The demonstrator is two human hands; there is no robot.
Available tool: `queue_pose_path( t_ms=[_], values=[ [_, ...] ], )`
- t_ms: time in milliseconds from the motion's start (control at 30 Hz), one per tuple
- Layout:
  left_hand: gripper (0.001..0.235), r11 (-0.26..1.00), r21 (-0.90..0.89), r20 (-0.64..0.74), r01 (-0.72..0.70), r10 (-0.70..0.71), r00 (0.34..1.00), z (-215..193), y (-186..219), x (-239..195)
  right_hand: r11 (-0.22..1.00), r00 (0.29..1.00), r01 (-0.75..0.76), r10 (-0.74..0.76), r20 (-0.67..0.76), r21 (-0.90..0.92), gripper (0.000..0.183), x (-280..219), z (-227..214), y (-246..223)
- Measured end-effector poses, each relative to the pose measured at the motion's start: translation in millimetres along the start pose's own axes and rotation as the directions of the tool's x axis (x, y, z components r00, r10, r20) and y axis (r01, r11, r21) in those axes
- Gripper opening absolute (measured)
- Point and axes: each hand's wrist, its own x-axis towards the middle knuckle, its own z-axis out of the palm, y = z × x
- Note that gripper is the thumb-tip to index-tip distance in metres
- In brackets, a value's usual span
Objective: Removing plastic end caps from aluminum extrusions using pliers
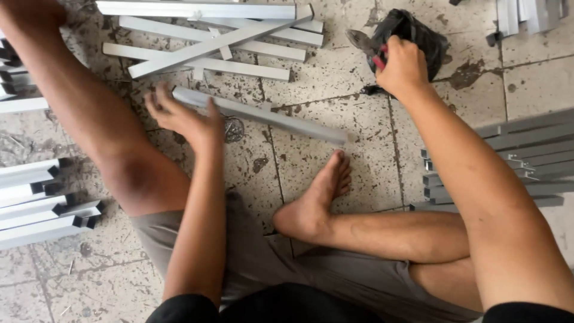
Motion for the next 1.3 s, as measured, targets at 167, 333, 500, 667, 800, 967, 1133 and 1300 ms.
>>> queue_pose_path(
  t_ms=[167,333,500,667,800,967,1133,1300],
  values=[
    [0.058,0.382,-0.045,0.927,-0.923,0.36,0.104,32.7,63.2,-101.1,0.979,0.969,0.158,-0.128,-0.212,0.129,0.018,-25.0,-21.1,12.7],
    [0.048,0.259,-0.148,0.865,-0.955,0.501,0.002,88.4,-4.8,-135.2,0.977,0.969,0.172,-0.144,-0.203,0.127,0.015,-95.5,-101.2,9.9],
    [0.039,0.282,-0.322,0.564,-0.904,0.824,0.056,41.0,83.6,-154.1,0.924,0.965,0.252,-0.215,-0.152,0.289,0.03,-172.1,-177.0,-14.3],
    [0.021,0.277,-0.494,0.112,-0.824,0.96,0.255,19.0,164.3,-191.5,0.765,0.893,0.423,-0.261,-0.366,0.485,0.037,-221.6,-244.4,-60.9],
    [0.028,0.365,-0.581,0.1,-0.727,0.919,0.381,29.2,189.5,-212.3,0.808,0.908,0.39,-0.258,-0.33,0.441,0.038,-234.7,-271.2,-62.1],
    [0.028,0.4,-0.709,0.075,-0.581,0.862,0.501,27.8,213.9,-229.2,0.869,0.893,0.402,-0.304,-0.331,0.288,0.038,-237.5,-295.4,-65.5],
    [0.033,0.354,-0.778,0.034,-0.519,0.849,0.528,45.8,214.2,-238.5,0.903,0.912,0.363,-0.294,-0.285,0.231,0.035,-239.0,-303.8,-54.3],
    [0.035,0.302,-0.797,-0.023,-0.524,0.851,0.525,52.8,212.6,-240.8,0.918,0.944,0.317,-0.282,-0.171,0.239,0.016,-227.8,-297.8,12.2]
  ],
)
